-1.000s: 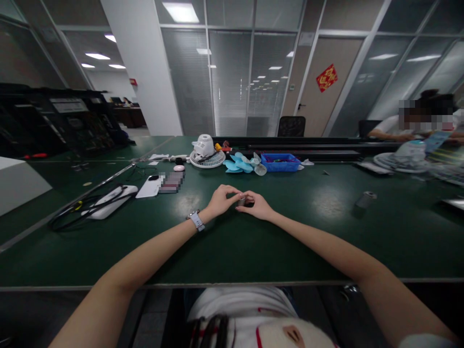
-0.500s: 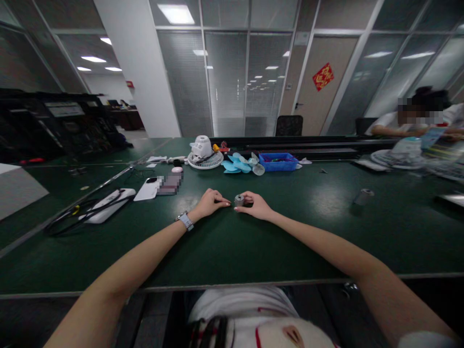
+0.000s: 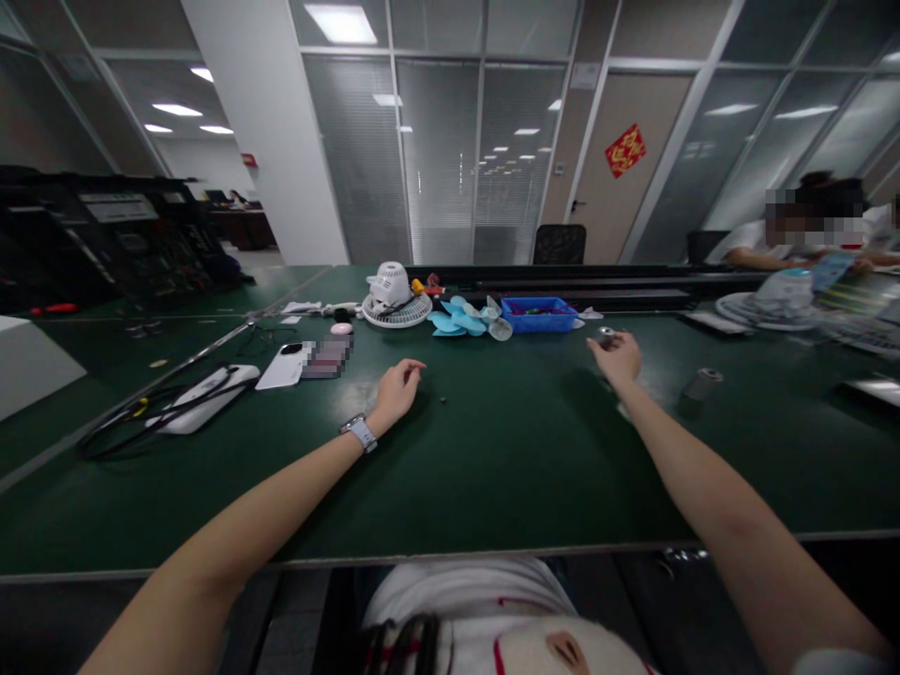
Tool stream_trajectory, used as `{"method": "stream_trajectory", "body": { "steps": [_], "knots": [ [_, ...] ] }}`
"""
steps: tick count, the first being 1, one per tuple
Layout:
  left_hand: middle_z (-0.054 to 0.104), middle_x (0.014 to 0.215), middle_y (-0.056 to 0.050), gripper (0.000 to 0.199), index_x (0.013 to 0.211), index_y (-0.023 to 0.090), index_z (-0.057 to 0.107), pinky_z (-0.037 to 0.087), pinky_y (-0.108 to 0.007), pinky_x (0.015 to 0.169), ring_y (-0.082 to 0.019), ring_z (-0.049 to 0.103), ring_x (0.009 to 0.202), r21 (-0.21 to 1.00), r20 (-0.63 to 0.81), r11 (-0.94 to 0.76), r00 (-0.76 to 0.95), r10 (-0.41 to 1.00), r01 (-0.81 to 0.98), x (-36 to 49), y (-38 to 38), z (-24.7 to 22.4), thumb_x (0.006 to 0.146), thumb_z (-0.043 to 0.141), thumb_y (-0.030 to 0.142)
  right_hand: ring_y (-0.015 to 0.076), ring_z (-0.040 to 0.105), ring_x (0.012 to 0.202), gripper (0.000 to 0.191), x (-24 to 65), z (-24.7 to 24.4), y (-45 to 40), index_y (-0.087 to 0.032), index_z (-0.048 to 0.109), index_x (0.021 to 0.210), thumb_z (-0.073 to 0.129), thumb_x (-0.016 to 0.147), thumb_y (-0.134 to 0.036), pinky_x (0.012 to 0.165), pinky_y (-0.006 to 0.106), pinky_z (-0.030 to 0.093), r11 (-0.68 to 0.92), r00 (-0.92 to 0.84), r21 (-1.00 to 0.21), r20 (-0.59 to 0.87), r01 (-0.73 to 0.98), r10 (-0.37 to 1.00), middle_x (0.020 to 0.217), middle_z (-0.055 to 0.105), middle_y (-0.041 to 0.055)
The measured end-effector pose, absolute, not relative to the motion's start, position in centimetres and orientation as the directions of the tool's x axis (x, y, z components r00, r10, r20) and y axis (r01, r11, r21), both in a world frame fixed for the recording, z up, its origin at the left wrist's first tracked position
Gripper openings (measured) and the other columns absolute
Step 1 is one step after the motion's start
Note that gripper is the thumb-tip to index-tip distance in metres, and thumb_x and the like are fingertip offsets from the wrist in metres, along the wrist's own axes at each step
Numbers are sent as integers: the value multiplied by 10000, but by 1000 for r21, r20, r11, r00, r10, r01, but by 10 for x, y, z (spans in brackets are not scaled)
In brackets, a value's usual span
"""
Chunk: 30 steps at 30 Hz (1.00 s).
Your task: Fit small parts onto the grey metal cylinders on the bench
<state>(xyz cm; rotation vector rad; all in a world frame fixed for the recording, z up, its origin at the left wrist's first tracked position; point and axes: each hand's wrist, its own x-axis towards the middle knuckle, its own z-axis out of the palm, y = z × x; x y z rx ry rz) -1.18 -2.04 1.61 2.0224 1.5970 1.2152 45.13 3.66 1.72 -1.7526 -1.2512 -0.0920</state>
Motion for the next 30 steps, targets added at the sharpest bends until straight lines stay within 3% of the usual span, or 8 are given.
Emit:
{"method": "stream_trajectory", "body": {
  "steps": [3,8,11,16,18,21,24,30],
  "knots": [
    [715,830,-37,287,1052,183,692,453,-293,717,-190,644,773,746,366,-259,-54,929,614,-14,-19,13,899,461,256,317,666,1021,446,467,9,28,-153,609,1110,729,765,-410,906,460,501,-239,686,-732,399,638,608,1056,705,172],
    [693,757,-16,270,1009,189,691,465,-276,682,-178,654,729,839,317,-217,-124,940,499,-22,-13,5,867,481,284,327,643,1041,447,470,5,25,-183,594,1066,780,716,-390,931,482,486,-313,725,-753,299,579,621,1047,693,148],
    [678,737,-18,280,998,179,688,478,-267,664,-171,651,707,889,321,-240,-157,934,391,-27,-7,-1,846,495,311,366,557,1190,630,455,14,24,-165,504,1229,787,706,-373,1012,573,405,-309,727,-703,425,640,539,1236,610,195],
    [672,723,-21,303,994,173,690,472,-263,645,-167,643,691,903,340,-265,-183,923,339,-31,1,-7,830,494,337,342,421,1349,530,360,36,4,-126,504,1320,628,856,-350,1113,560,295,150,196,-359,762,921,617,1408,501,211],
    [671,722,-21,307,996,173,689,467,-263,638,-167,639,683,905,332,-259,-179,926,338,-30,0,-6,826,493,336,288,476,1326,391,306,37,-12,-189,610,1260,538,936,-396,1118,501,328,460,-191,-258,663,850,724,1395,559,145],
    [669,728,-23,299,990,172,684,469,-263,640,-166,636,683,907,328,-256,-181,927,333,-28,-4,-2,822,489,326,261,420,1401,437,236,29,-37,-277,590,1371,487,980,-444,1129,491,334,725,-606,-242,417,644,678,1528,458,78],
    [666,718,-19,283,981,176,683,474,-265,651,-165,633,684,902,328,-257,-165,930,348,-25,-10,4,821,493,311,236,456,1381,419,201,18,-49,-273,586,1391,487,997,-374,1123,463,356,802,-734,-274,325,530,596,1490,506,70],
    [667,735,-15,277,992,177,682,485,-259,656,-161,637,697,900,305,-243,-125,944,362,-23,-13,7,830,493,300,183,678,1064,344,218,13,-39,-255,768,1079,522,910,-84,1043,403,433,804,-683,-278,426,525,593,1105,753,27]
  ]
}}
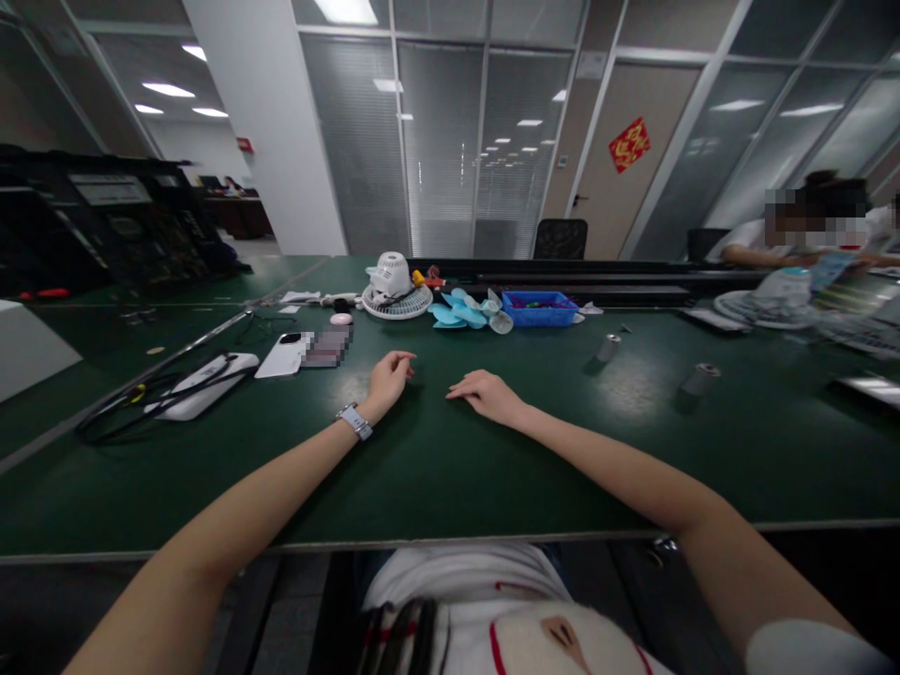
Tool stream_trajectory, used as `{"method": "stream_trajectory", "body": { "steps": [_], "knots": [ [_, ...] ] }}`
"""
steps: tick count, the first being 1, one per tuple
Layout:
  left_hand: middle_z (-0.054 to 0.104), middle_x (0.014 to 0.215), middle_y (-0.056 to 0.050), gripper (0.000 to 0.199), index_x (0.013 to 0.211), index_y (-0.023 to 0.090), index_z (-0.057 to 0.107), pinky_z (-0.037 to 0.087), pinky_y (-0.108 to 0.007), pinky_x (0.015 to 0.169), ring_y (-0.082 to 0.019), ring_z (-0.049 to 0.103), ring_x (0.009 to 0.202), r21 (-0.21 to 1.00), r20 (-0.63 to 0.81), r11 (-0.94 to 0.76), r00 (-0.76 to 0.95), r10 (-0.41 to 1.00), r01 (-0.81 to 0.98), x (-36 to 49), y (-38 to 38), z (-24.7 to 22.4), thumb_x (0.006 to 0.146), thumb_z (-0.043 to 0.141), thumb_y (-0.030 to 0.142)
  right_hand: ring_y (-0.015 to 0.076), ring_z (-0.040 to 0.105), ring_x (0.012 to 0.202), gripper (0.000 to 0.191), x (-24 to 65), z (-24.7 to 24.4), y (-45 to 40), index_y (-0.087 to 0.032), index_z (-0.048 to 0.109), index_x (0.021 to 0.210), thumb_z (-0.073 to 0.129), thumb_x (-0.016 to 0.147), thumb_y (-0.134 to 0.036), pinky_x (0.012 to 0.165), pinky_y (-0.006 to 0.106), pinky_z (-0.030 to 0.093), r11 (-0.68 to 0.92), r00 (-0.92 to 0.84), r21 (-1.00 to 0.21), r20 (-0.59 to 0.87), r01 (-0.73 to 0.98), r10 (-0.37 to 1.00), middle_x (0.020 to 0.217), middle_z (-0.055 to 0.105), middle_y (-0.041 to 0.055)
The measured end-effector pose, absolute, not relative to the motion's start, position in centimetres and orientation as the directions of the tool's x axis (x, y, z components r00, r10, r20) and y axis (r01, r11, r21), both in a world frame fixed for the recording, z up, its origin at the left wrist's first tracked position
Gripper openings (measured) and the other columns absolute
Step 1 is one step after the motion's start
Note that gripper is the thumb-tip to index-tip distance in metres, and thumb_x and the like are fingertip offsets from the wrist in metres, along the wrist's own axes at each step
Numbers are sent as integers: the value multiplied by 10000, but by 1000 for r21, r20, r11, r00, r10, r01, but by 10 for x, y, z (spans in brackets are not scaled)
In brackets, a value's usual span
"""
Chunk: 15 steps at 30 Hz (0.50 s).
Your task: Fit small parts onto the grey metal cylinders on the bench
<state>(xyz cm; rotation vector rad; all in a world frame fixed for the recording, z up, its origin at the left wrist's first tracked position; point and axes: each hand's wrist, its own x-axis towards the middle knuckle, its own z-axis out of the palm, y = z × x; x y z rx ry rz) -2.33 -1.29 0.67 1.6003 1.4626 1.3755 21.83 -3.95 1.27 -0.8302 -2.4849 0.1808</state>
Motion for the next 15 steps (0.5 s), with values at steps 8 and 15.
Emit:
{"method": "stream_trajectory", "body": {
  "steps": [8,15],
  "knots": [
    [671,715,-9,288,1014,179,688,483,-263,647,-161,637,673,890,301,-239,-105,948,387,-24,-9,4,840,502,314,268,639,1070,353,362,49,1,-191,750,1151,493,913,-234,979,419,439,256,17,-260,731,931,682,1149,729,97],
    [675,706,-13,296,1021,175,697,496,-266,653,-161,645,662,885,308,-254,-81,948,391,-25,-8,2,849,511,328,279,636,912,402,464,42,13,-157,750,1161,495,875,-279,823,392,462,-219,444,-394,679,892,585,1049,730,159]
  ]
}}
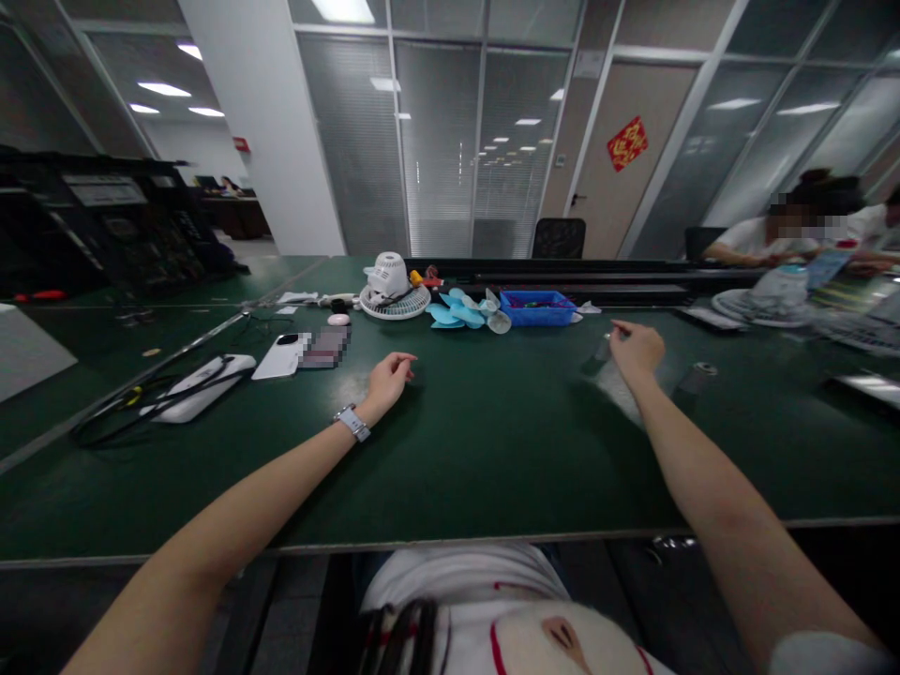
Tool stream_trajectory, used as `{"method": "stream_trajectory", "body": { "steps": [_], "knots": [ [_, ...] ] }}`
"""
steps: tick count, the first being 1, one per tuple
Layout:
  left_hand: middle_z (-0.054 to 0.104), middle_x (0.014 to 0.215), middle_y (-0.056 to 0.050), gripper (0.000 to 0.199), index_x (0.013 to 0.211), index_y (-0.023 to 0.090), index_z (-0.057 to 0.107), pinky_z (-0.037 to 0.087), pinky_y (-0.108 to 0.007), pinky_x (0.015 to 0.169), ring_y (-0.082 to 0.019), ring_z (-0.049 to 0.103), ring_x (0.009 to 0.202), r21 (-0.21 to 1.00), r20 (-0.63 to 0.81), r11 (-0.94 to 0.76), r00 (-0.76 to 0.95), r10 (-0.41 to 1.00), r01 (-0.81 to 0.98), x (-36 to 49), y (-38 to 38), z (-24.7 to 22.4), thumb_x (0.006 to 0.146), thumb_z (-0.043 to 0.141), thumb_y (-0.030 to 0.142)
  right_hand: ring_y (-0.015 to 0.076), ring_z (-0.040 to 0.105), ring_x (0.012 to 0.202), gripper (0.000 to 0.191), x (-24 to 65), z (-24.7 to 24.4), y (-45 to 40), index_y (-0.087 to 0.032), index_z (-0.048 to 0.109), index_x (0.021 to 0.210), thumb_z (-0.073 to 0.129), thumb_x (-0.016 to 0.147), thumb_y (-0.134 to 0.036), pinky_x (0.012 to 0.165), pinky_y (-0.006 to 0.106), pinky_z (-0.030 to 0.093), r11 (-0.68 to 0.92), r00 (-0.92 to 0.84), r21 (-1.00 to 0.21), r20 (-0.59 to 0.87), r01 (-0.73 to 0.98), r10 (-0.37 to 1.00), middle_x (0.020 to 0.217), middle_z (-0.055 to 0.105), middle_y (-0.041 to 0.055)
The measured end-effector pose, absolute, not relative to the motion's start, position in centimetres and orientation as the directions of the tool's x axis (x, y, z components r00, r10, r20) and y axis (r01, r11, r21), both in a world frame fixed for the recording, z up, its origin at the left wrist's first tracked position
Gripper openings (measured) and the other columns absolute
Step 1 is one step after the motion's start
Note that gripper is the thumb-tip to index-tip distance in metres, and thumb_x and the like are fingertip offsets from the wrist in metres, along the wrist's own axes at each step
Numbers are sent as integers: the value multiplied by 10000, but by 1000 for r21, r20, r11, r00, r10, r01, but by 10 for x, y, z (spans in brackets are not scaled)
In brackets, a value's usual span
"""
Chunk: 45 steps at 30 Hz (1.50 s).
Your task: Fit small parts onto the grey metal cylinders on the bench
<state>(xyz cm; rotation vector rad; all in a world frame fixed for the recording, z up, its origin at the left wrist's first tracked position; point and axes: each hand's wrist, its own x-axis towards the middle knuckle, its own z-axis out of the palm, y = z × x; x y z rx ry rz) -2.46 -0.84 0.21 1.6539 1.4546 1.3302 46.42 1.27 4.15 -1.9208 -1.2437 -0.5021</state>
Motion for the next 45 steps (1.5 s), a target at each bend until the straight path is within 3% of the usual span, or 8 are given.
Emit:
{"method": "stream_trajectory", "body": {
  "steps": [6,14,28,35,40,45],
  "knots": [
    [670,693,-16,299,1022,166,692,494,-267,648,-161,644,655,885,312,-260,-78,947,386,-24,-8,2,858,508,336,286,648,904,385,469,31,14,-172,764,1139,546,866,-333,810,401,485,-271,514,-453,593,850,620,1037,734,154],
    [659,687,-9,290,1032,163,684,486,-259,644,-155,638,652,894,294,-246,-75,953,375,-24,-11,5,859,508,316,271,646,937,390,472,27,17,-185,751,1164,517,869,-290,845,393,483,-178,454,-443,660,879,598,1071,733,136],
    [657,683,-6,277,1016,166,685,482,-258,640,-153,635,641,880,298,-246,-70,952,406,-22,-15,10,862,506,311,317,661,945,403,464,32,17,-154,748,1182,525,889,-319,847,431,493,-312,528,-440,557,842,641,1046,729,191],
    [655,670,-2,283,1013,172,689,480,-258,642,-153,635,634,882,301,-250,-71,951,400,-23,-12,7,858,509,325,278,656,945,381,467,21,16,-202,725,1170,533,879,-357,847,390,492,-232,506,-485,570,843,647,1084,716,139],
    [661,671,-2,291,1026,178,690,482,-255,642,-154,638,642,888,286,-241,-60,956,392,-23,-11,5,859,514,338,290,651,971,572,470,6,20,-158,573,1317,665,795,-374,871,406,487,-234,536,-542,504,807,678,1114,687,162],
    [667,685,-5,303,1036,176,689,490,-258,654,-155,644,654,888,293,-253,-49,955,383,-24,-11,3,858,514,349,287,658,969,539,478,-4,30,-168,581,1239,706,753,-365,889,422,492,-235,589,-628,442,742,677,1064,699,136]
  ]
}}
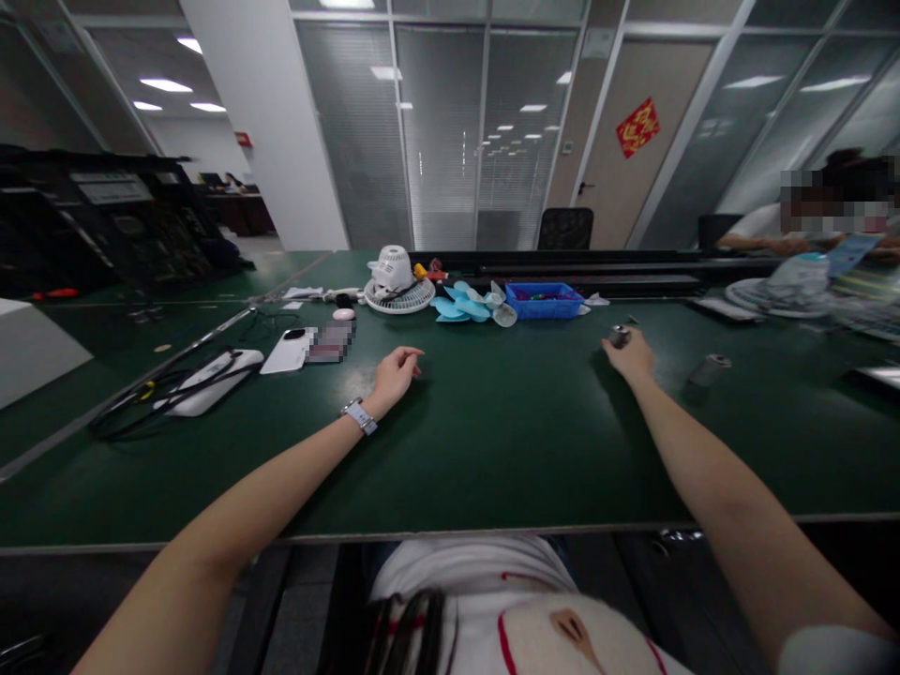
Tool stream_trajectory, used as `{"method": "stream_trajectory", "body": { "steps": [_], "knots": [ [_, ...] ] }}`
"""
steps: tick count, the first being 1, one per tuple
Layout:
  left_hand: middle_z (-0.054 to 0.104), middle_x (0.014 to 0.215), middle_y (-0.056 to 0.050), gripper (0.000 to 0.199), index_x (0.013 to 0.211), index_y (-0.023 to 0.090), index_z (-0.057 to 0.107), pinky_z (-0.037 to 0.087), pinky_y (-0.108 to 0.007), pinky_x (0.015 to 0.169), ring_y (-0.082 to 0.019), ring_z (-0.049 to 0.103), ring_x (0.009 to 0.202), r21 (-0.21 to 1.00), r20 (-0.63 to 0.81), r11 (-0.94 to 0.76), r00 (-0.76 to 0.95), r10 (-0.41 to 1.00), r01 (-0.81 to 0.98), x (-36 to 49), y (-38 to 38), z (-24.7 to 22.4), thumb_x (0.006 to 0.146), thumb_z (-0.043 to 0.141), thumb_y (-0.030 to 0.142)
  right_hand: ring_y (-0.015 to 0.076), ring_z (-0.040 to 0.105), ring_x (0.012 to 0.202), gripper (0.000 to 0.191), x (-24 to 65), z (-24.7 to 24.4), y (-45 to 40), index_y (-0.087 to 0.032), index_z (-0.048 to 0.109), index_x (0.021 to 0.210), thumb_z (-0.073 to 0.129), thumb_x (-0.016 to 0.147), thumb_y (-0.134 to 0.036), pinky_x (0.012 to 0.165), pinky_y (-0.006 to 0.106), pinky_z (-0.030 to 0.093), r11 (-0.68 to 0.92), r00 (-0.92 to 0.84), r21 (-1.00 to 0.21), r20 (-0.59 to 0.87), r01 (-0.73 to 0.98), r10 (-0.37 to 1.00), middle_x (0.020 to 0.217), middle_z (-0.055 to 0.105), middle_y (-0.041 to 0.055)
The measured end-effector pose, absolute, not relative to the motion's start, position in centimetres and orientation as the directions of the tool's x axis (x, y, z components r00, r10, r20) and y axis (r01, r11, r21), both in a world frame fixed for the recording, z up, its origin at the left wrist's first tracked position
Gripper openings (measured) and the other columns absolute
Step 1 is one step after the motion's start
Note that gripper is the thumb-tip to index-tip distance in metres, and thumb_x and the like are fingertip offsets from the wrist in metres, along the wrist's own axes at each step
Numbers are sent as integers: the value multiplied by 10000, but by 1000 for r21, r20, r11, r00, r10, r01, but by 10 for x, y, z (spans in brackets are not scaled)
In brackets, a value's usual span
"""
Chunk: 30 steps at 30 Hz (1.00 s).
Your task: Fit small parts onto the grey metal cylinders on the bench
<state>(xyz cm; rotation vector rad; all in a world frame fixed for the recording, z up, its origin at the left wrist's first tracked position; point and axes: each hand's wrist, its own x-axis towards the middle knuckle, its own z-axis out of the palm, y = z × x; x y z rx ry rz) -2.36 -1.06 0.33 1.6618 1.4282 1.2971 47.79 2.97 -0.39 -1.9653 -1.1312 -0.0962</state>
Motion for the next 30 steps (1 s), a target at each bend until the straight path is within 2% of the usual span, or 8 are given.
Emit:
{"method": "stream_trajectory", "body": {
  "steps": [9,16,22,24,27,30],
  "knots": [
    [668,680,-11,309,1028,174,697,488,-262,649,-161,648,653,882,296,-258,-38,954,395,-24,-12,5,853,521,358,285,656,1033,516,480,-3,32,-146,613,1225,700,787,-404,923,404,491,-287,612,-622,403,729,680,1126,697,158],
    [650,655,0,288,1012,161,695,481,-258,643,-155,638,640,884,282,-239,-51,958,402,-22,-14,9,852,514,317,292,664,972,471,484,-9,37,-141,657,1127,702,753,-424,885,419,502,-218,607,-657,450,722,655,1042,718,150],
    [644,649,-2,283,1013,156,695,467,-262,631,-155,627,629,884,290,-249,-46,956,395,-21,-12,7,856,514,308,297,672,1010,465,475,-2,34,-131,654,1176,687,808,-415,899,421,504,-241,592,-630,433,738,680,1087,719,167],
    [647,659,-5,293,1025,157,695,465,-265,636,-157,626,635,883,287,-246,-44,957,400,-21,-12,8,862,510,314,290,680,998,479,453,4,34,-134,647,1193,691,812,-421,893,417,512,-162,531,-632,453,758,716,1072,725,157],
    [663,699,-17,318,1053,157,701,472,-276,666,-165,635,678,875,296,-269,-5,955,401,-21,-15,10,871,518,342,263,696,938,466,392,11,30,-146,652,1182,701,809,-421,874,414,531,76,348,-673,472,736,810,1039,735,129],
    [700,799,-45,358,1087,160,709,487,-289,721,-184,653,780,873,310,-321,90,946,366,-17,-28,16,871,558,403,230,702,914,434,313,15,11,-155,658,1162,724,800,-384,869,408,550,345,26,-769,424,538,905,1064,736,119]
  ]
}}
